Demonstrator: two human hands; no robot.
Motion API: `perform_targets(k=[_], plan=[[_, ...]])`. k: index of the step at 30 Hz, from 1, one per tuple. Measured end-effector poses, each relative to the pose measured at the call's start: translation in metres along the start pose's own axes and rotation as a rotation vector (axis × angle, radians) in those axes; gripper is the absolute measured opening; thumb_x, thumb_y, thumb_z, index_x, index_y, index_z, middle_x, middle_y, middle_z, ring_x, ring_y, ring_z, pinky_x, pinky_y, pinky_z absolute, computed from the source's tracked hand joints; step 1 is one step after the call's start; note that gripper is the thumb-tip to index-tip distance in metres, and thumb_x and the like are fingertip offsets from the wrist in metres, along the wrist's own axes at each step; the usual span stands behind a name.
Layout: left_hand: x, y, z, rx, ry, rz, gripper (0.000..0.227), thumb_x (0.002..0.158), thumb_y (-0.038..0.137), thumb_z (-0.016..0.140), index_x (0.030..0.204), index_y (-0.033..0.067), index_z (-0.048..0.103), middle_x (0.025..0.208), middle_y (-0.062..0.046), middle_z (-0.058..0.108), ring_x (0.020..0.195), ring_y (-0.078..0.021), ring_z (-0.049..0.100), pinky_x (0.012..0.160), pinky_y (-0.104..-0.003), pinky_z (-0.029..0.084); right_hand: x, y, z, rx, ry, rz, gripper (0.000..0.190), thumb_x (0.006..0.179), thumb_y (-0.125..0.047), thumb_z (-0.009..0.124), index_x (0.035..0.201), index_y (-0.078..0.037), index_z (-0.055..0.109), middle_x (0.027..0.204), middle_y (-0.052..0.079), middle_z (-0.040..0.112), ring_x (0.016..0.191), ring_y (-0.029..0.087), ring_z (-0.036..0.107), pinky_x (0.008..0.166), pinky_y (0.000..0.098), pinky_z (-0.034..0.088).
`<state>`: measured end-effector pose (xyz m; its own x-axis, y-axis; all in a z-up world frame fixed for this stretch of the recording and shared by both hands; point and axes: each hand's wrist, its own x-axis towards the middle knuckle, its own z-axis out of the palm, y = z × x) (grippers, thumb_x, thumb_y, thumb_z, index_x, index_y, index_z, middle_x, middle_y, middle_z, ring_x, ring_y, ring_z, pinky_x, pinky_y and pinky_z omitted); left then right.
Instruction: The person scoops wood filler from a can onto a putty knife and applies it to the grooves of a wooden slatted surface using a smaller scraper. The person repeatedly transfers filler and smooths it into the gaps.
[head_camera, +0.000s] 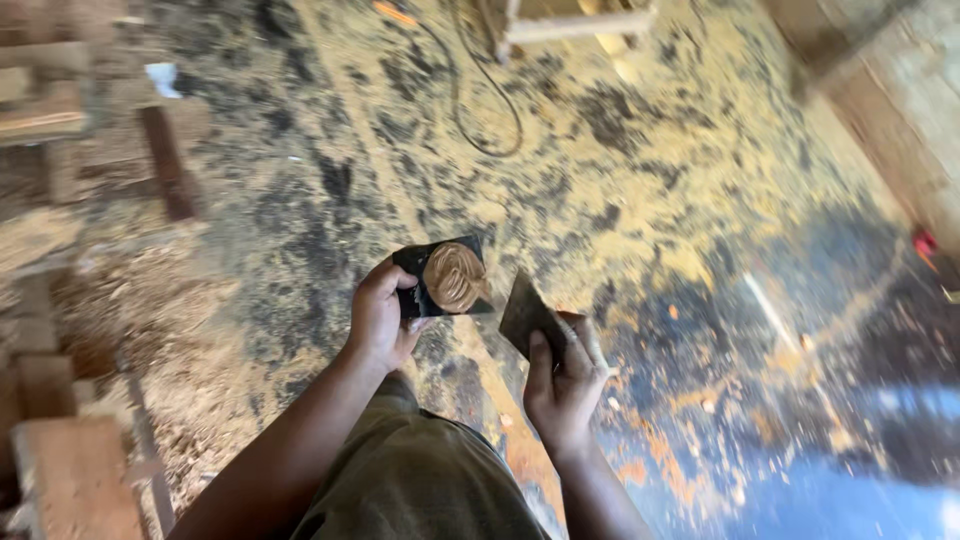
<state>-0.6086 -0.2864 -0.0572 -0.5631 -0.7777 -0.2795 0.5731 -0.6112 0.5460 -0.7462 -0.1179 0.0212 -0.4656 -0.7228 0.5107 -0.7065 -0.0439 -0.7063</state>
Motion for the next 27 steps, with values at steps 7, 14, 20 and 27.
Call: perform_targets(k=[7,14,20,27], plan=[[0.120,-0.047,0.045,0.016,-0.034,-0.218,0.031,0.085,0.014,0.052,0.112,-0.0018,0.057,0.078,-0.009,0.065,0.045,-0.0145,0.053,0.037,-0.027,0.042,0.025,0.138,0.037,-0.058,-0.086,0.141,0.022,0.088,0.004,0.061,0.108,0.007,0.068,0.102,0.019,0.069,0.085,0.034,0.070,0.072,0.0381,0.057],[0.284,-0.081,0.086,0.299,-0.133,-0.338,0.030,0.083,0.017,0.052,0.109,0.0033,0.058,0.079,-0.007,0.062,0.055,-0.0143,0.056,0.039,-0.028,0.046,0.064,0.356,-0.019,0.403,0.414,1.143,0.026,0.093,-0.008,0.064,0.111,0.008,0.073,0.097,0.018,0.075,0.083,0.024,0.067,0.071,0.0345,0.054],[0.386,-0.165,0.183,0.383,-0.222,-0.514,0.036,0.085,0.021,0.055,0.115,0.0028,0.058,0.086,-0.009,0.064,0.063,-0.0147,0.058,0.042,-0.027,0.046,0.102,0.441,-0.106,0.221,0.409,0.940,0.029,0.086,-0.003,0.068,0.114,0.006,0.069,0.104,0.013,0.075,0.093,0.020,0.070,0.080,0.0323,0.058],[0.510,-0.254,0.307,0.433,-0.399,-0.504,0.028,0.086,0.021,0.057,0.108,0.0029,0.055,0.079,-0.005,0.062,0.055,-0.0113,0.058,0.038,-0.024,0.045,0.265,0.522,-0.241,0.296,0.426,0.767,0.020,0.098,-0.009,0.066,0.113,0.003,0.071,0.099,0.008,0.074,0.089,0.015,0.067,0.081,0.0273,0.054]])
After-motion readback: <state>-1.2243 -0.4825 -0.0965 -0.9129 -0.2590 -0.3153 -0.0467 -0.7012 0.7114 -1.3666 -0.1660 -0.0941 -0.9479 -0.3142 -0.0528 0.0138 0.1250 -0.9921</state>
